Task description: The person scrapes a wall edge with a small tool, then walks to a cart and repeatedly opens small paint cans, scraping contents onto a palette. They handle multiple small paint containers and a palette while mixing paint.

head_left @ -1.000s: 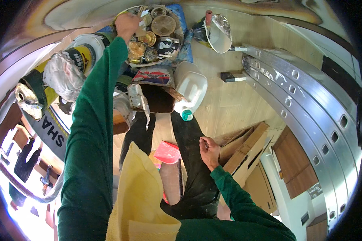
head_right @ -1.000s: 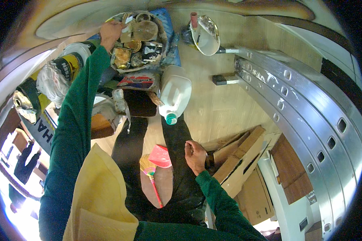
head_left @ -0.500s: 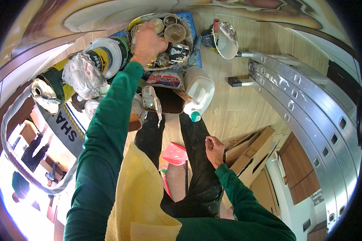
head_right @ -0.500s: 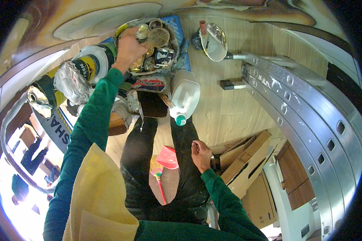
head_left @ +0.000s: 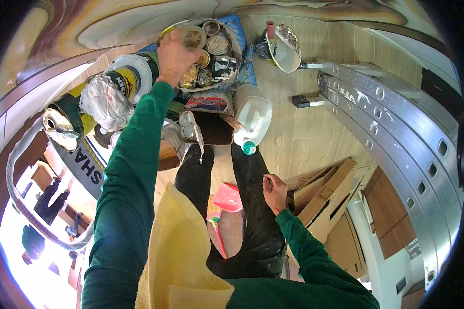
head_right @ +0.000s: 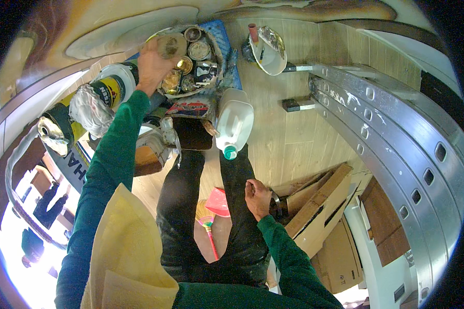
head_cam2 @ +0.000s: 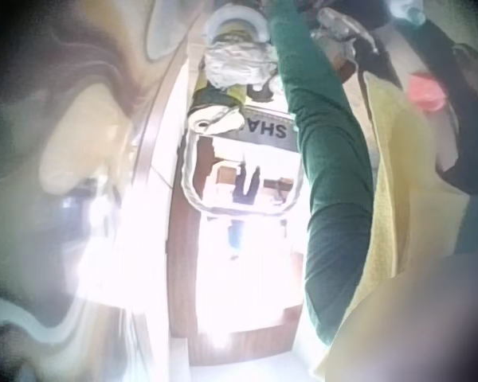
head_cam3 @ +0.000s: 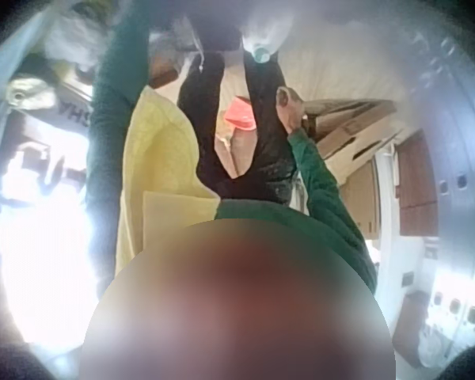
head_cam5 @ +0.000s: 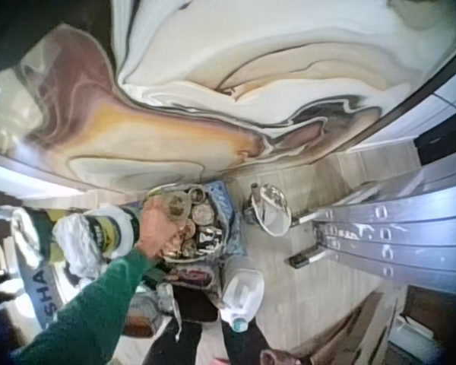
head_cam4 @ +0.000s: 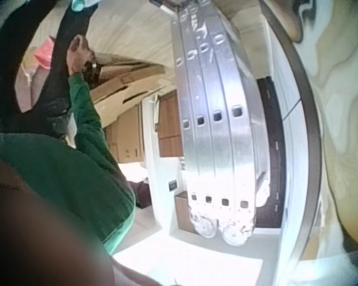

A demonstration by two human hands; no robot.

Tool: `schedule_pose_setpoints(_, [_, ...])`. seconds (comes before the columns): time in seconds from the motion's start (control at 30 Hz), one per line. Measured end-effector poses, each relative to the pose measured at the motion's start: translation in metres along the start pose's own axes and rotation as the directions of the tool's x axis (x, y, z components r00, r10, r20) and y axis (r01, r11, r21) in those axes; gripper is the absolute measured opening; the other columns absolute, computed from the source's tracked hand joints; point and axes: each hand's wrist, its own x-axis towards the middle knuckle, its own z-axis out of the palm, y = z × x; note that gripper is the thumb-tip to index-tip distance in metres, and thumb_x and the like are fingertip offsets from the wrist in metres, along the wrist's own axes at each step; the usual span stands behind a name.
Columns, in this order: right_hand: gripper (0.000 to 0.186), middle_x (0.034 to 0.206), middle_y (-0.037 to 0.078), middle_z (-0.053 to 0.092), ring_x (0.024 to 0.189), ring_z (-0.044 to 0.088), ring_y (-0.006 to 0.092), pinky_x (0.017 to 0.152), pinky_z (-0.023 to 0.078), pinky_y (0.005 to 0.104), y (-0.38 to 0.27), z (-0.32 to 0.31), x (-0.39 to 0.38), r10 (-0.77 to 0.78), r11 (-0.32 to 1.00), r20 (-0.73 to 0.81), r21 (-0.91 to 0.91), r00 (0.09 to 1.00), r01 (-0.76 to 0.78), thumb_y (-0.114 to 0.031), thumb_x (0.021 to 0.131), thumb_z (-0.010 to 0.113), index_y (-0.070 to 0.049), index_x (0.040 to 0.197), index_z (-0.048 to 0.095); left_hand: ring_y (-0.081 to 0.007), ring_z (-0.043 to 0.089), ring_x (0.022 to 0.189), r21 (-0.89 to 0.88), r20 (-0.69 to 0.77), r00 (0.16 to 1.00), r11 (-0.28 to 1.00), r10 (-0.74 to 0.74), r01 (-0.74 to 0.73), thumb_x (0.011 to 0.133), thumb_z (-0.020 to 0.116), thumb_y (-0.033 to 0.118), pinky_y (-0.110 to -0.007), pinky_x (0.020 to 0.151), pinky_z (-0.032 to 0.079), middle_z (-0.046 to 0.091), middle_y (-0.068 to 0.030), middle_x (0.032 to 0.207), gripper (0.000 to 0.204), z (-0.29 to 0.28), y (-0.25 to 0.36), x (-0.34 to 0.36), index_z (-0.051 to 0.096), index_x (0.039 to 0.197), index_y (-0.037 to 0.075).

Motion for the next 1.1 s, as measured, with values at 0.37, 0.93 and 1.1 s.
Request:
schedule_pose_setpoints(0.37, [0.012,0.084,0.014,0.068,0.066,0.065,0.0241,0.060,0.051,0.0337,0.004,-0.001,-0.004,0.040,0.998,0.027,0.042,0.999,-0.041,-0.012,0.087,0.063,-0.003,0.093,0.067,-0.0418,0.053,0.110,0.020,0.024,0.991,0.991,-0.132,0.131,0.068,0.079,0.037,-0.048,0.090,0.047,0.052,-0.0265,0.120,0.083,-0.002,-0.023,0.009,0.042,0.130,-0.004])
schedule_pose_setpoints(0.93, [0.011,0.082,0.012,0.068,0.065,0.063,0.0223,0.059,0.050,0.0336,0.013,-0.002,-0.003,0.059,0.995,0.030,0.073,0.998,-0.061,-0.012,0.087,0.064,-0.004,0.094,0.066,-0.0315,0.054,0.111,-0.015,0.321,0.862,0.912,0.392,-0.409,0.078,0.060,0.011,-0.046,0.094,0.042,0.060,-0.0136,0.111,0.036,0.056,0.035,-0.030,0.064,0.114,0.008])
schedule_pose_setpoints(1.1, [0.010,0.081,0.012,0.068,0.062,0.063,0.0238,0.057,0.050,0.0332,0.013,-0.002,-0.004,0.026,0.998,0.002,0.063,1.000,-0.026,-0.011,0.086,0.065,-0.004,0.094,0.067,-0.0337,0.061,0.101,0.030,0.379,0.864,0.929,0.330,-0.368,0.076,0.062,0.014,-0.046,0.091,0.045,0.066,-0.0171,0.101,0.027,0.065,0.032,-0.023,0.070,0.100,0.007])
